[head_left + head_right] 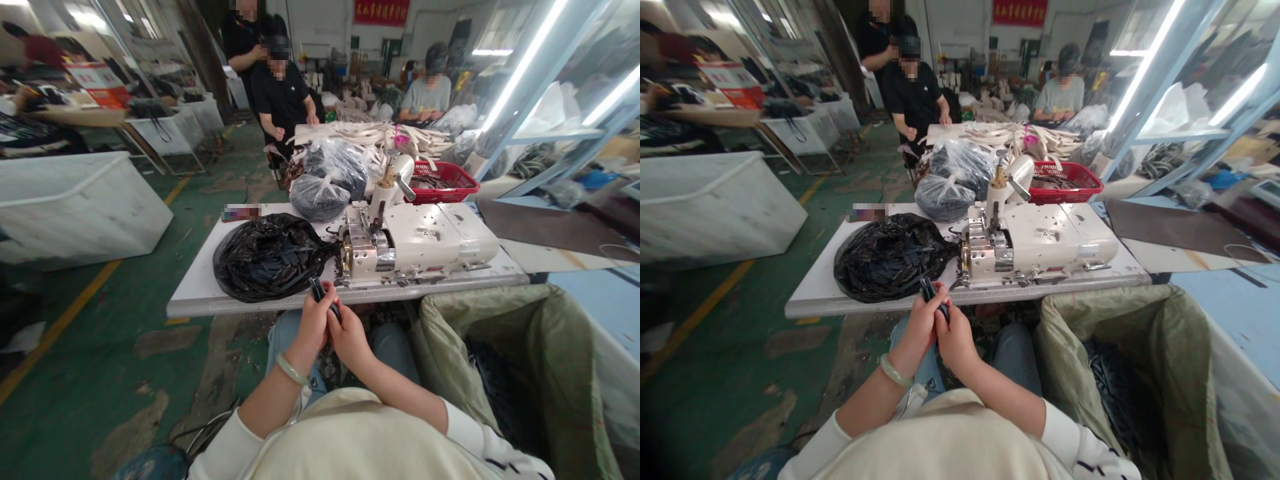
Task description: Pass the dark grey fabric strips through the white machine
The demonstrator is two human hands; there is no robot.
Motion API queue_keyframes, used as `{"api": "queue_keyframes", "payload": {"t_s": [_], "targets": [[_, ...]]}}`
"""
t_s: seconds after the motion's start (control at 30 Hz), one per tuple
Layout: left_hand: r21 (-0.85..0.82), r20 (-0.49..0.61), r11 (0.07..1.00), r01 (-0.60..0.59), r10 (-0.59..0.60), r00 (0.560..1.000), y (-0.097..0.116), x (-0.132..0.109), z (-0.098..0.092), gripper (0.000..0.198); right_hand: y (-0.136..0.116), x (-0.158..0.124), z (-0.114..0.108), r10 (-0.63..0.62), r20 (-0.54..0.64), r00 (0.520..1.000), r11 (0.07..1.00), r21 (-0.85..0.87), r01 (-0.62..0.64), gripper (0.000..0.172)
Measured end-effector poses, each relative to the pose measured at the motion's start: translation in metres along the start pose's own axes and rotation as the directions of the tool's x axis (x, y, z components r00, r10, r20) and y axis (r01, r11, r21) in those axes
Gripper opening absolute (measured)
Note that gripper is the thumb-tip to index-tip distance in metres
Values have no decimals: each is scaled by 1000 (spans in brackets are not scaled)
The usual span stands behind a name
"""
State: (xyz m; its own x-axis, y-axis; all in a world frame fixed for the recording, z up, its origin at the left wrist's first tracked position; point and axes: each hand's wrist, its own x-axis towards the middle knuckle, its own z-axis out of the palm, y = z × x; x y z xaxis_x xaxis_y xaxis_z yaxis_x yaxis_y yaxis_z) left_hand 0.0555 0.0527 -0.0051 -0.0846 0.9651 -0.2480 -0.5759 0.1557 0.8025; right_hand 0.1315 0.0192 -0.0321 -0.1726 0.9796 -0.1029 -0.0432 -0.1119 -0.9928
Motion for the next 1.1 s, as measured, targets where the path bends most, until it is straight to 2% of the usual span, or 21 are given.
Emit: {"api": "queue_keyframes", "payload": {"t_s": [0.07, 0.1, 0.17, 0.23, 0.3, 0.37, 0.43, 0.5, 0.57, 0.6, 0.67, 0.77, 0.9, 1.03, 1.1], "targets": [[39, 28, 999, 11, -12, 1000, -4, -5, 0, 40, -3, -2, -3, -115, -114, 987, 985, -139, 98, 23], [46, 47, 999, 21, -24, 999, -5, -6, -1, 41, -6, -5, -6, -162, -103, 981, 971, -194, 140, 27], [21, 76, 998, 54, -56, 996, -5, -6, -3, 41, -15, -11, -16, -209, 40, 977, 931, -297, 211, 28], [-27, 75, 996, 82, -79, 994, -2, -3, -7, 42, -27, -14, -31, -204, 152, 967, 854, -455, 252, 16], [-22, 87, 993, 118, -116, 989, 3, 0, -11, 43, -39, -9, -49, -198, 111, 974, 753, -619, 224, 27], [67, 158, 979, 191, -200, 967, 9, 1, -14, 40, -47, 4, -64, -241, -1, 971, 714, -678, 176, 29], [201, 261, 941, 272, -319, 911, 12, 1, -16, 35, -48, 21, -74, -239, -36, 970, 787, -592, 172, 25], [303, 322, 902, 307, -400, 858, 15, -2, -16, 33, -44, 36, -76, -139, 32, 990, 901, -411, 140, 29], [349, 335, 881, 318, -434, 836, 16, -4, -17, 33, -37, 44, -73, -17, 90, 996, 979, -199, 35, 36], [357, 325, 876, 324, -442, 836, 17, -4, -18, 33, -33, 46, -70, 20, 78, 997, 997, -80, -14, 39], [350, 285, 871, 344, -450, 847, 19, -5, -21, 32, -28, 46, -68, 53, -22, 998, 983, 179, -48, 38], [303, 240, 872, 384, -460, 855, 24, -3, -29, 31, -26, 43, -73, 53, -178, 983, 889, 457, 34, 33], [212, 258, 865, 455, -499, 827, 32, 0, -36, 32, -31, 39, -85, 32, -215, 976, 823, 560, 96, 29], [202, 307, 787, 584, -617, 725, 36, -1, -30, 40, -29, 36, -86, 1, -214, 977, 821, 558, 121, 28], [190, 300, 771, 608, -635, 712, 36, -1, -26, 37, -25, 33, -85, -36, -202, 979, 838, 527, 140, 27]]}}
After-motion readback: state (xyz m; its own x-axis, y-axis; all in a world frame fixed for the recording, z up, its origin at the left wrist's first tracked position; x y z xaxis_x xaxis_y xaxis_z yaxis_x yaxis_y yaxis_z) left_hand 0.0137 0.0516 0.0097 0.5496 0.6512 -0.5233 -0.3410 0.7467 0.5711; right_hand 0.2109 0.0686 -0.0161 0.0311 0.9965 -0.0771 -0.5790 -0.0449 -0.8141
